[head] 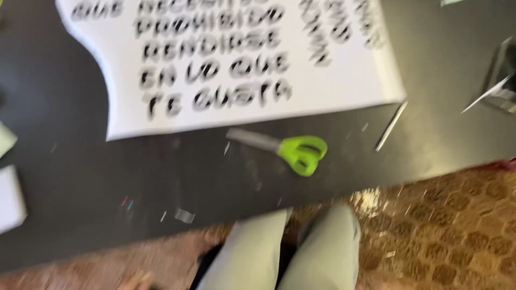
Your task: Cutting a small paper strip with scissors and placing it into a plastic bag for storage
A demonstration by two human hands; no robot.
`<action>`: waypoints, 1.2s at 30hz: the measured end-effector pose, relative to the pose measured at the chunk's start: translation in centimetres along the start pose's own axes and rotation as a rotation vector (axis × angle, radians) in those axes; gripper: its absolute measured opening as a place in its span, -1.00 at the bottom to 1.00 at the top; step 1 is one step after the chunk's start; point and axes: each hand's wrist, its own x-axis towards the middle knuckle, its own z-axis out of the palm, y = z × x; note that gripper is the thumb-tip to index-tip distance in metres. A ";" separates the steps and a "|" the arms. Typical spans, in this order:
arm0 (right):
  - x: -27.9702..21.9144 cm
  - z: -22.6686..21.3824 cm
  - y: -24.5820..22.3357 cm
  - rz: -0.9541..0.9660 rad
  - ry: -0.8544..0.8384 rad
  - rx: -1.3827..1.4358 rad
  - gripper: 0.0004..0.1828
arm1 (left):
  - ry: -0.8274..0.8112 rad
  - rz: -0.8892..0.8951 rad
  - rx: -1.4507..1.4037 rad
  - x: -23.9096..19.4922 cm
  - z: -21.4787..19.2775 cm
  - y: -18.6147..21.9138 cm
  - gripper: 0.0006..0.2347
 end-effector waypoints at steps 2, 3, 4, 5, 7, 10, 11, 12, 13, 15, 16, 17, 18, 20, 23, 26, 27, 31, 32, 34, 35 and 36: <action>-2.5 1.6 -3.8 -0.016 -0.054 -0.053 -0.48 | -0.016 -0.047 -0.004 9.3 -9.0 3.2 -0.35; -0.7 -0.2 -7.1 -0.024 -0.035 -0.051 -0.48 | 0.002 -0.042 0.005 15.0 -10.1 3.0 -0.35; 1.0 -2.2 -10.5 -0.343 0.240 0.147 -0.70 | 0.058 0.133 -0.033 20.2 -12.0 3.8 -0.58; 2.2 -4.0 -13.4 -0.656 0.499 0.332 -0.73 | 0.099 0.288 -0.077 23.7 -14.5 6.5 -0.77; 9.3 -4.3 -16.2 -0.777 0.794 0.032 -0.49 | 0.227 0.284 -0.053 30.4 -11.8 4.6 -0.71; 15.5 -3.5 -17.8 -0.865 1.111 -0.284 -0.27 | 0.355 0.245 -0.040 40.1 -7.6 1.6 -0.67; 17.3 -3.7 -18.1 -0.848 1.148 -0.305 -0.34 | 0.373 0.200 -0.052 43.6 -6.3 0.2 -0.66; 16.7 -3.1 -17.7 -0.883 1.148 -0.306 -0.34 | 0.382 0.178 -0.029 44.7 -6.0 0.4 -0.66; 16.5 -2.8 -17.2 -0.825 1.194 -0.351 -0.47 | 0.188 0.055 -0.044 46.1 -5.7 0.4 -0.55; 16.1 -2.3 -16.9 -0.792 1.250 -0.397 -0.58 | 0.013 -0.088 -0.053 47.0 -5.1 0.7 -0.44; 15.8 -2.1 -17.0 -0.771 1.245 -0.416 -0.62 | 0.007 -0.098 -0.062 46.6 -4.8 1.0 -0.45; 15.5 -2.0 -17.0 -0.738 1.245 -0.433 -0.65 | 0.000 -0.096 -0.074 46.6 -4.3 1.4 -0.45; 15.8 -2.5 -17.5 -0.752 1.260 -0.435 -0.65 | 0.017 -0.101 -0.064 46.9 -4.5 1.1 -0.45; 15.0 -1.9 -17.4 -0.770 1.308 -0.436 -0.66 | -0.001 -0.101 -0.034 45.5 -4.9 1.8 -0.47; 12.5 -3.0 -18.7 -0.811 1.205 -0.366 -0.70 | 0.043 -0.054 0.086 45.2 -4.5 1.7 -0.52; 12.8 -2.5 -18.5 -0.883 1.164 -0.275 -0.70 | 0.015 -0.041 0.073 45.3 -5.3 1.5 -0.51; 12.9 -2.5 -18.5 -0.901 1.161 -0.276 -0.70 | 0.019 -0.056 0.081 45.3 -5.0 1.5 -0.51; 13.4 -2.5 -18.8 -0.939 1.149 -0.204 -0.67 | -0.034 -0.096 0.049 45.0 -4.4 1.3 -0.47; 13.5 -2.5 -18.8 -0.954 1.146 -0.180 -0.65 | -0.013 -0.093 0.048 45.0 -4.5 1.3 -0.47; 13.6 -2.4 -18.6 -1.003 1.121 -0.149 -0.67 | 0.010 -0.116 0.041 44.8 -4.3 1.5 -0.48; 13.9 -2.4 -18.7 -1.022 1.125 -0.115 -0.68 | 0.043 -0.101 0.032 45.2 -4.1 1.2 -0.48; 14.2 -2.4 -18.6 -1.040 1.123 -0.111 -0.68 | 0.047 -0.114 0.044 45.2 -4.5 1.2 -0.48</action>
